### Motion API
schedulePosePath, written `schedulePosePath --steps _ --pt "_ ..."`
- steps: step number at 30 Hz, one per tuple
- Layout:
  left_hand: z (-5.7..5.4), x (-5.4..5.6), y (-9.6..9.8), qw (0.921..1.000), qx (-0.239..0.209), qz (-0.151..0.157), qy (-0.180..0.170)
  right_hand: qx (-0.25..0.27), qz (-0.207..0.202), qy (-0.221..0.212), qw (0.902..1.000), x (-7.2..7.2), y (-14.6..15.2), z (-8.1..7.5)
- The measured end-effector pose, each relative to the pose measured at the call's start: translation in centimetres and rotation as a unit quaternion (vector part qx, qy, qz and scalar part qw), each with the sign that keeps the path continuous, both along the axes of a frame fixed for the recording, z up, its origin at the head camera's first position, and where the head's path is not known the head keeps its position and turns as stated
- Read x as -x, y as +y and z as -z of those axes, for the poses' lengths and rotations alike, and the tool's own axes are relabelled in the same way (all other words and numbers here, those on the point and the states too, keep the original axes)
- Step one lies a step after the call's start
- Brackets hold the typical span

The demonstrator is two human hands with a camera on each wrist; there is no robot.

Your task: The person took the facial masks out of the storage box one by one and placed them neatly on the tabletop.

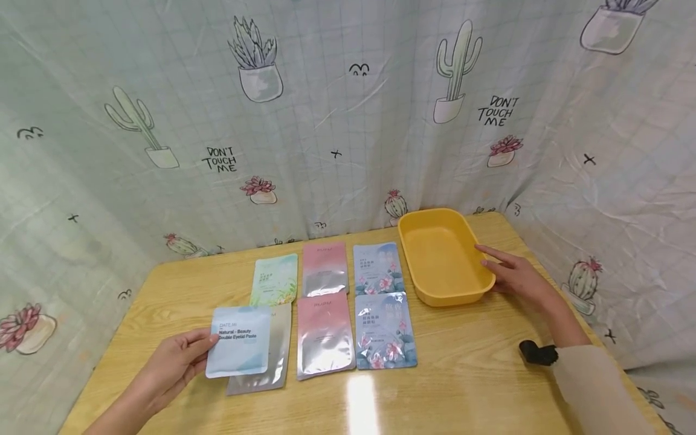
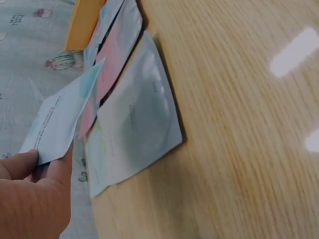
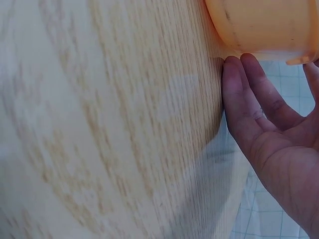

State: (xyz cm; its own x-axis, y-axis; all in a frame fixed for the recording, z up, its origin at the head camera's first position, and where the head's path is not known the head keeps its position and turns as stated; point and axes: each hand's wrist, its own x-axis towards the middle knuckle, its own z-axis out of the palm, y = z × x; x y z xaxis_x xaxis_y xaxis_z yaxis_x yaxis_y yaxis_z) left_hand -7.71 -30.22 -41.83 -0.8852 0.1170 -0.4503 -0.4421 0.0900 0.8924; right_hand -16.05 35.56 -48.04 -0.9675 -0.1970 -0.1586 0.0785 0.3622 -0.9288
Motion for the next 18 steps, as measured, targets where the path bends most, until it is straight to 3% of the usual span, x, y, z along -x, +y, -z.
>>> schedulePosePath --steps 9,18 --pt "0.5 -1.2 0.1 0.9985 0.053 0.006 -0.015 -0.003 -0.005 0.003 1.0000 0.0 0.2 0.0" --pt "2.7 -3.3 0.8 0.9981 -0.011 0.024 -0.055 -0.001 -0.007 -0.011 0.9999 0.4 0.0 0.1"
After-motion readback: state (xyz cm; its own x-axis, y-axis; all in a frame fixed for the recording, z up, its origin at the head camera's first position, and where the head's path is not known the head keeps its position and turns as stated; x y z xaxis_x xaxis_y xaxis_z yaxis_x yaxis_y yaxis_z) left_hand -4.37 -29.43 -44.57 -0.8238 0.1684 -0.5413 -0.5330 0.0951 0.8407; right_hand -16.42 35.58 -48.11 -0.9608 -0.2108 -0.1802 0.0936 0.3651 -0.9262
